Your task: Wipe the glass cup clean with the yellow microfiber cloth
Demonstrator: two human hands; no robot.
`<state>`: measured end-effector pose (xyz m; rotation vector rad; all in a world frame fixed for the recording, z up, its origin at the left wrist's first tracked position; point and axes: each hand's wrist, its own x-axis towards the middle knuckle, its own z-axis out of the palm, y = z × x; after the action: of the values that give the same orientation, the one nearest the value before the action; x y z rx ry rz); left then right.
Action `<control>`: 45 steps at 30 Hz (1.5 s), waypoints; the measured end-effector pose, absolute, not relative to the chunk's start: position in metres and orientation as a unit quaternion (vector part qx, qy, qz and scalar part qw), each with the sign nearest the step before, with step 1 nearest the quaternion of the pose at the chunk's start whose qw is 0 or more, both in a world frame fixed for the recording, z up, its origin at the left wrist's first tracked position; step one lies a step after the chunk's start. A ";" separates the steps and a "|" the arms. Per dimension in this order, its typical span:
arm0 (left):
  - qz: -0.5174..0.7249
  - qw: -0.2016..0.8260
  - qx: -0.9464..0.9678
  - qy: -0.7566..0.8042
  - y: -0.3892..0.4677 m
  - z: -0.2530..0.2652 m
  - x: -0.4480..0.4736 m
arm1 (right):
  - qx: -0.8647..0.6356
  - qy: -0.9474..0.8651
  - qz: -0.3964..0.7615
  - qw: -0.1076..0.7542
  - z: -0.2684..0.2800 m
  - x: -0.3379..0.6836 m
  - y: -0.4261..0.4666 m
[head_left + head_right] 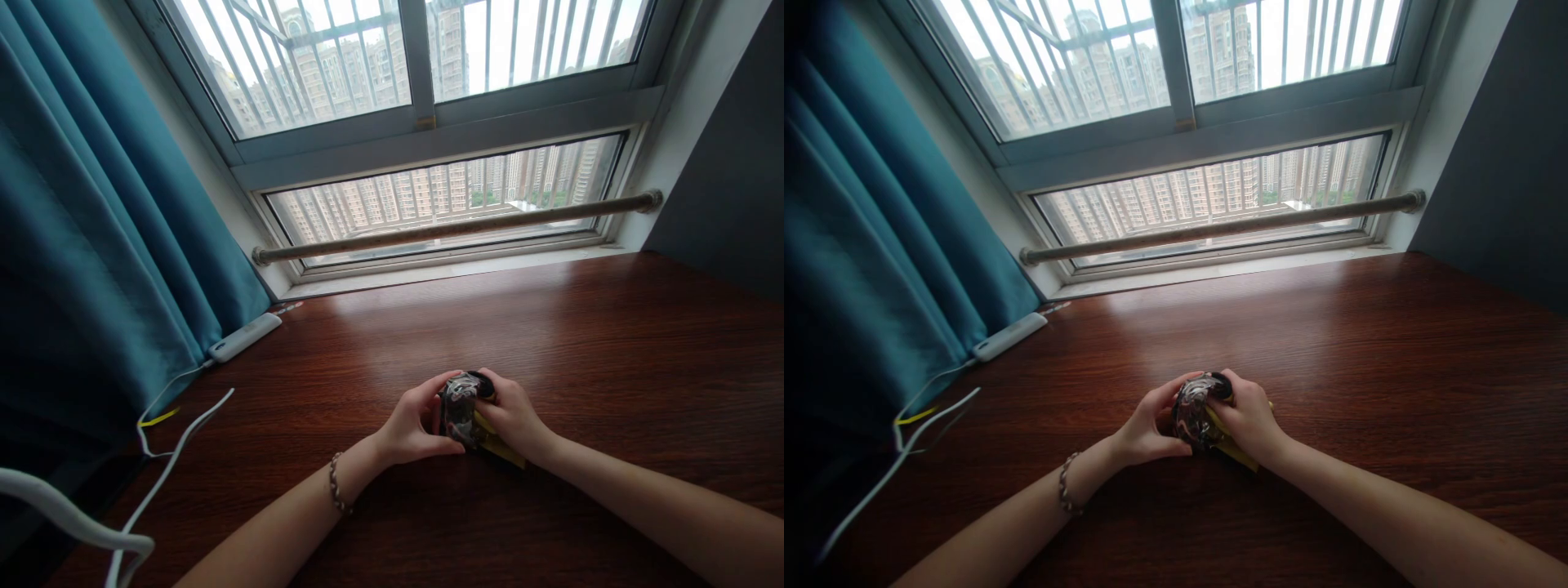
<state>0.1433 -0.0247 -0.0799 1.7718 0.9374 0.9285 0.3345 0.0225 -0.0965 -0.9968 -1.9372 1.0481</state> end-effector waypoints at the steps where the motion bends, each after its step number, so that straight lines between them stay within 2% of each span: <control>1: 0.381 0.452 0.716 0.370 -0.024 -0.078 0.143 | -0.388 -0.750 0.405 0.352 -0.096 0.335 0.022; 10: 0.386 0.425 0.752 0.322 -0.017 -0.078 0.141 | -0.397 -0.750 0.402 0.342 -0.098 0.333 0.023; 21: 0.368 0.177 0.824 0.392 -0.028 -0.088 0.146 | -0.410 -0.743 0.398 0.349 -0.096 0.331 0.023; 24: 0.361 0.206 0.813 0.408 -0.030 -0.088 0.148 | -0.410 -0.748 0.398 0.338 -0.096 0.332 0.023; 29: 0.343 0.311 0.790 0.402 -0.029 -0.087 0.145 | -0.380 -0.759 0.399 0.348 -0.095 0.336 0.023; 37: 0.378 0.362 0.781 0.339 -0.019 -0.080 0.141 | -0.348 -0.769 0.417 0.337 -0.097 0.335 0.024; 41: 0.368 0.343 0.793 0.344 -0.018 -0.080 0.141 | -0.372 -0.763 0.405 0.340 -0.098 0.334 0.024; 45: 0.396 0.277 0.800 0.355 -0.022 -0.086 0.140 | -0.405 -0.753 0.392 0.340 -0.097 0.332 0.024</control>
<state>0.1405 -0.0225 -0.0861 2.1490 0.9533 1.0630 0.3317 0.0241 -0.0973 -1.0534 -1.9599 1.0206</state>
